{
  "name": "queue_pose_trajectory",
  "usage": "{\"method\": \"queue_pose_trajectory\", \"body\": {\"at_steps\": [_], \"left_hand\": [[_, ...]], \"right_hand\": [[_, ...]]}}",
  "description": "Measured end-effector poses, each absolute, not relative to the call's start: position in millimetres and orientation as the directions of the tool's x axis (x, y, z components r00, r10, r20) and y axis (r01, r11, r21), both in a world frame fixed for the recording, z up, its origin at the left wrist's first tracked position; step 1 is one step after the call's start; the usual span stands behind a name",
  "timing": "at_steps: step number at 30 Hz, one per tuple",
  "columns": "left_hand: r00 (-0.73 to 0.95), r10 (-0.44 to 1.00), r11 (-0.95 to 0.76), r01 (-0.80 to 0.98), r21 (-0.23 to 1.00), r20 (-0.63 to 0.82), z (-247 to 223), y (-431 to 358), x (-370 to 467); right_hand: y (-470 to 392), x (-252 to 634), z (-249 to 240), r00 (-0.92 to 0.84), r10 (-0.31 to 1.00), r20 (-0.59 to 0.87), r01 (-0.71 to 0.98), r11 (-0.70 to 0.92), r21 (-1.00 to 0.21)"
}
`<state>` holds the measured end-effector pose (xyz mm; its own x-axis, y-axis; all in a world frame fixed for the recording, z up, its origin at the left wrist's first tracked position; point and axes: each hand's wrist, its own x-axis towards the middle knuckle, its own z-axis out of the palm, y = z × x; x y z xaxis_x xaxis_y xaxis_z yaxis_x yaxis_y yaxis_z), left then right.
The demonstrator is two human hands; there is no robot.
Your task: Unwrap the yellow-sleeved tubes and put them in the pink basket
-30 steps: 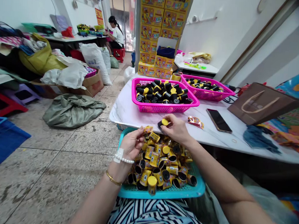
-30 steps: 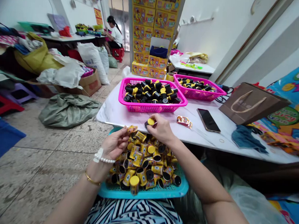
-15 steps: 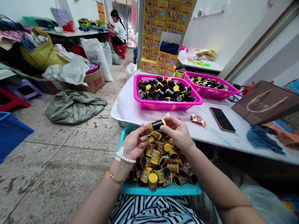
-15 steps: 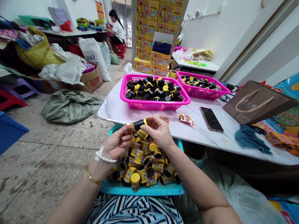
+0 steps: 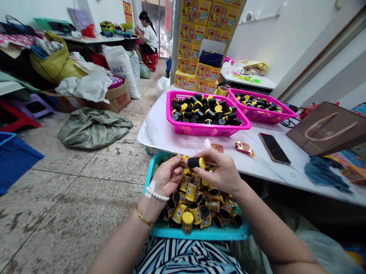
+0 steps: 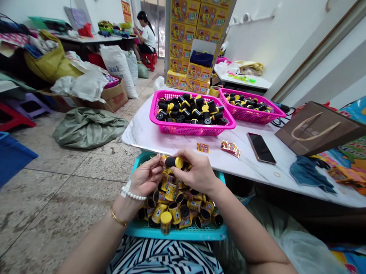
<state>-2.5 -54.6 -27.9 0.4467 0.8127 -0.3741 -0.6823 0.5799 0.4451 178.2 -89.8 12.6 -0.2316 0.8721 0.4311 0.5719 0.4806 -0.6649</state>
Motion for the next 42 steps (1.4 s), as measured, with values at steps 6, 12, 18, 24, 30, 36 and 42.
{"method": "queue_pose_trajectory", "body": {"at_steps": [6, 12, 18, 24, 30, 36, 42], "left_hand": [[0.464, 0.8, 0.599, -0.649, 0.468, -0.38, -25, -56, -5], [0.409, 0.843, 0.539, -0.649, 0.538, -0.351, -26, -60, -6], [0.401, 0.851, 0.524, -0.625, 0.579, -0.338, -27, -63, -4], [0.256, 0.924, 0.381, -0.654, 0.653, -0.283, -24, -73, -7], [0.404, 0.906, 0.31, -0.442, 0.842, -0.122, -23, -75, -18], [0.403, 0.906, 0.305, -0.401, 0.864, -0.132, -36, -72, -6], [0.334, 0.937, 0.236, -0.396, 0.887, -0.1, -28, -74, 18]], "right_hand": [[-91, 177, 10, -0.231, 0.834, 0.5, 0.57, 0.533, -0.625], [-90, 176, 5, -0.234, 0.823, 0.518, 0.597, 0.542, -0.592], [-92, 168, -3, -0.179, 0.883, 0.434, 0.347, 0.469, -0.812], [-94, 169, -10, -0.012, 0.902, 0.433, 0.223, 0.424, -0.878], [-101, 168, -11, -0.09, 0.849, 0.52, 0.341, 0.517, -0.785], [-109, 171, -13, -0.179, 0.834, 0.523, 0.442, 0.543, -0.714], [-117, 172, -11, -0.086, 0.838, 0.538, 0.534, 0.495, -0.685]]}}
